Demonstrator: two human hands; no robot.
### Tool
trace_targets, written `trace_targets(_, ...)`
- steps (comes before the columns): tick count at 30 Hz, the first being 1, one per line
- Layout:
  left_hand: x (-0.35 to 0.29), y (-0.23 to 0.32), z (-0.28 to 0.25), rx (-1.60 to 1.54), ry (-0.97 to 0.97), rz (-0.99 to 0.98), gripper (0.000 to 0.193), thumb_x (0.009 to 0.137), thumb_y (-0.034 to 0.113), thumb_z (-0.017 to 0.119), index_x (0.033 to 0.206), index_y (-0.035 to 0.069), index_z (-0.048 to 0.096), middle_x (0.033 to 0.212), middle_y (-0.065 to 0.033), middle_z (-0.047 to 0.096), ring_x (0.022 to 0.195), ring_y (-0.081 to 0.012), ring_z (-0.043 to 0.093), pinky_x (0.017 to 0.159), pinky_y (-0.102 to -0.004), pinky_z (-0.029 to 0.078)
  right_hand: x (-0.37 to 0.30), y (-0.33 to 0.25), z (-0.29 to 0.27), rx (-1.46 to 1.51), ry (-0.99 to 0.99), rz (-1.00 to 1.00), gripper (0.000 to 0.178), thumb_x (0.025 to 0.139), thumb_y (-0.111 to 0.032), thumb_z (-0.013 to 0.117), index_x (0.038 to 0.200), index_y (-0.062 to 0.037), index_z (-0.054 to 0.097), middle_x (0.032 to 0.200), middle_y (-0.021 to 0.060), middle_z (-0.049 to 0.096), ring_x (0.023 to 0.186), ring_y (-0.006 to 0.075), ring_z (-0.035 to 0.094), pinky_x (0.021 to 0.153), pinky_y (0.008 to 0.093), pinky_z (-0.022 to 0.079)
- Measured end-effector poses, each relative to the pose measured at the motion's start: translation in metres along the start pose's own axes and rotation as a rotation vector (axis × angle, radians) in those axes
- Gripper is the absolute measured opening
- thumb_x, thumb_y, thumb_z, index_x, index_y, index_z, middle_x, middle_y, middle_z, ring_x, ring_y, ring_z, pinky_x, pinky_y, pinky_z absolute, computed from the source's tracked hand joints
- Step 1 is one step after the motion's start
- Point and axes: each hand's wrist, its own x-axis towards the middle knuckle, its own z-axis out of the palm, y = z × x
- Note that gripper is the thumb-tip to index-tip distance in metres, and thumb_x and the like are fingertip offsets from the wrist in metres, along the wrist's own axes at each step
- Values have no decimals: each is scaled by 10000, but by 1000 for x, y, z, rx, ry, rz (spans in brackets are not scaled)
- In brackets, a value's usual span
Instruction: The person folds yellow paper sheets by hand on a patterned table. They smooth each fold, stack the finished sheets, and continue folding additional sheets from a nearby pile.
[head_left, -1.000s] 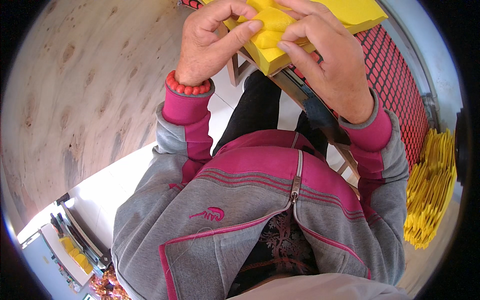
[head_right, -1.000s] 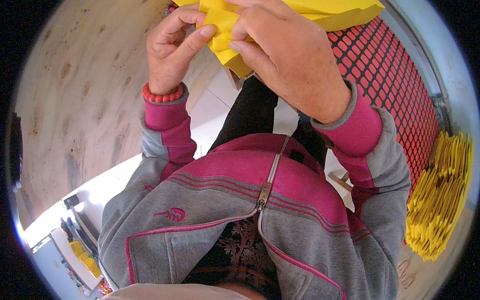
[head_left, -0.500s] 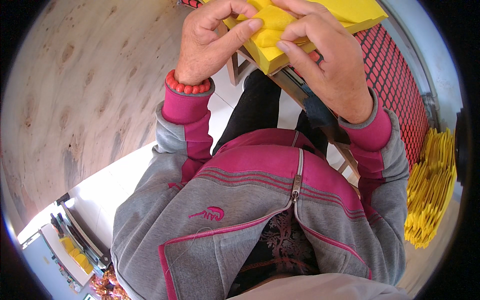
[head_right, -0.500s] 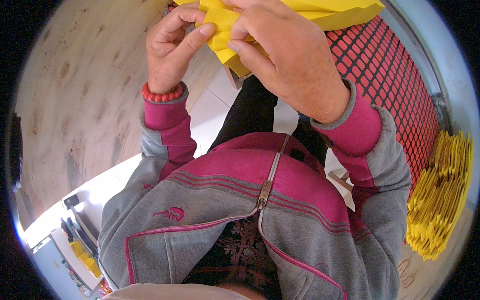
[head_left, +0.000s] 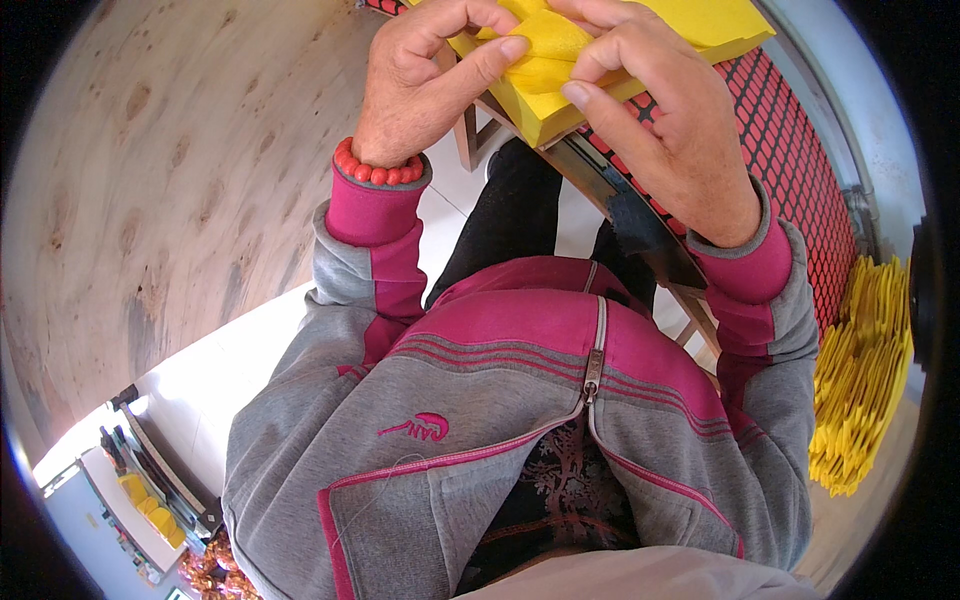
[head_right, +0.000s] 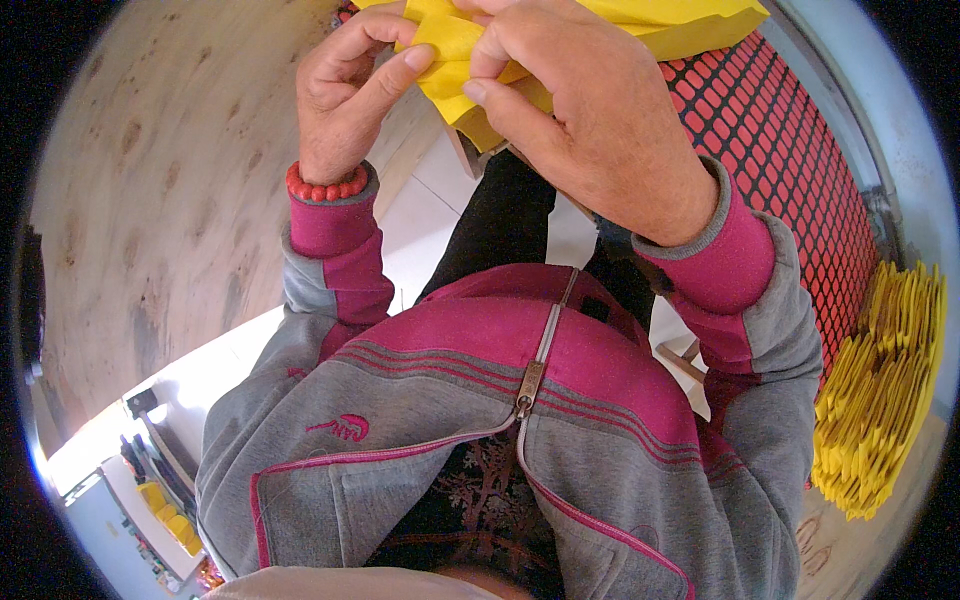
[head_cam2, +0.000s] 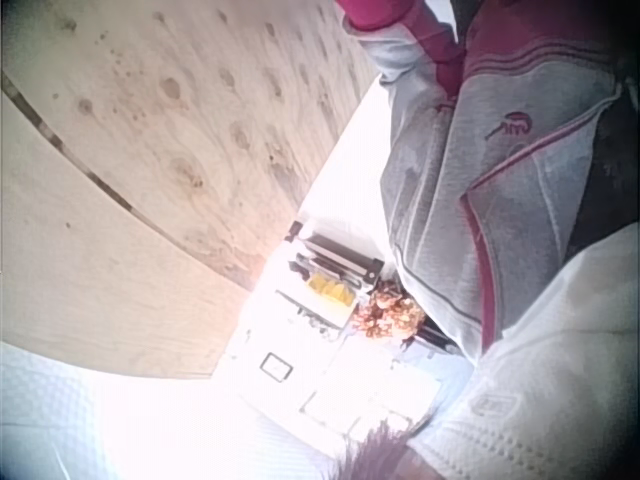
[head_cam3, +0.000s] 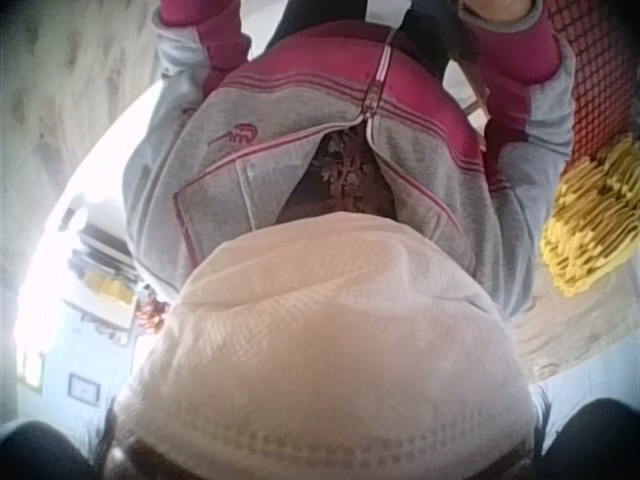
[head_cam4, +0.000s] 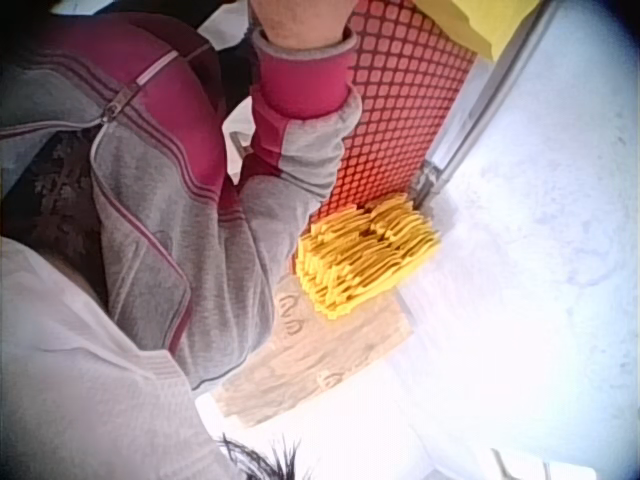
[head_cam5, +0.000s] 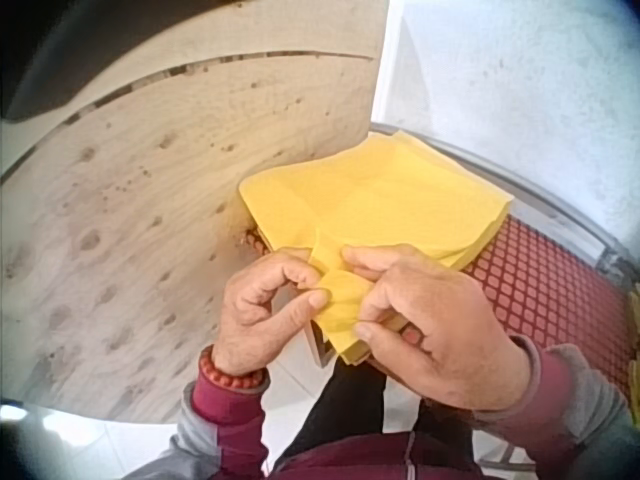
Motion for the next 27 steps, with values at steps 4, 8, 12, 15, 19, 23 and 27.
trace_targets(4, 0, 1, 0, -4, 1, 1, 76, 926, 44, 719, 957, 14, 656, 975, -53, 676, 903, -129, 604, 816, -275, 470, 0, 4, 2, 8, -5, -2, 186, 825, 10, 728, 950, -15, 592, 1198, 298, 649, 1064, 396, 680, 876, 368, 536)
trace_targets(8, 1, 2, 0, -12, -11, -8, 72, 931, 45, 714, 957, 14, 655, 979, -52, 671, 912, -126, 600, 827, -274, 468, -1, 5, 2, 14, 3, -44, 168, 841, 2, 711, 955, -15, 590, 1209, 299, 643, 1071, 402, 673, 882, 376, 534)
trace_targets(12, -1, 1, 0, -19, -8, -13, 66, 931, 40, 707, 959, 10, 656, 987, -53, 667, 923, -134, 602, 843, -283, 470, -1, 3, 1, 10, 8, -40, 154, 851, -8, 699, 957, -16, 588, 1220, 298, 639, 1071, 409, 668, 887, 385, 533)
trace_targets(15, -1, -5, -1, -4, -11, 32, 68, 921, 30, 709, 960, 7, 659, 987, -65, 669, 928, -159, 613, 851, -293, 474, 0, 1, -1, -23, -14, -11, 148, 856, -14, 695, 958, -17, 588, 1227, 298, 637, 1066, 411, 668, 889, 389, 533)
trace_targets(19, -4, -14, -2, -211, -39, -48, 109, 981, 7, 641, 1087, -14, 654, 1079, -29, 658, 1006, -111, 609, 880, -249, 484, 0, 3, 0, 1, -15, -20, 145, 859, -16, 692, 961, -17, 589, 1229, 297, 637, 1064, 411, 669, 890, 391, 534)
trace_targets(23, -8, -18, -6, -220, -51, -83, 149, 947, 3, 666, 1095, -17, 657, 1145, -64, 672, 1072, -147, 618, 944, -282, 479, -2, 5, 2, 8, 10, -8, 148, 858, -17, 695, 963, -17, 592, 1218, 291, 642, 1061, 403, 673, 883, 385, 537)
trace_targets(27, -4, -15, -11, -89, -109, 66, 220, 890, -9, 714, 1101, -28, 657, 1212, -107, 677, 1124, -193, 624, 999, -325, 462, -3, 4, 4, 9, 34, 42, 144, 861, -17, 696, 963, -19, 594, 1205, 276, 650, 1033, 386, 684, 864, 374, 542)
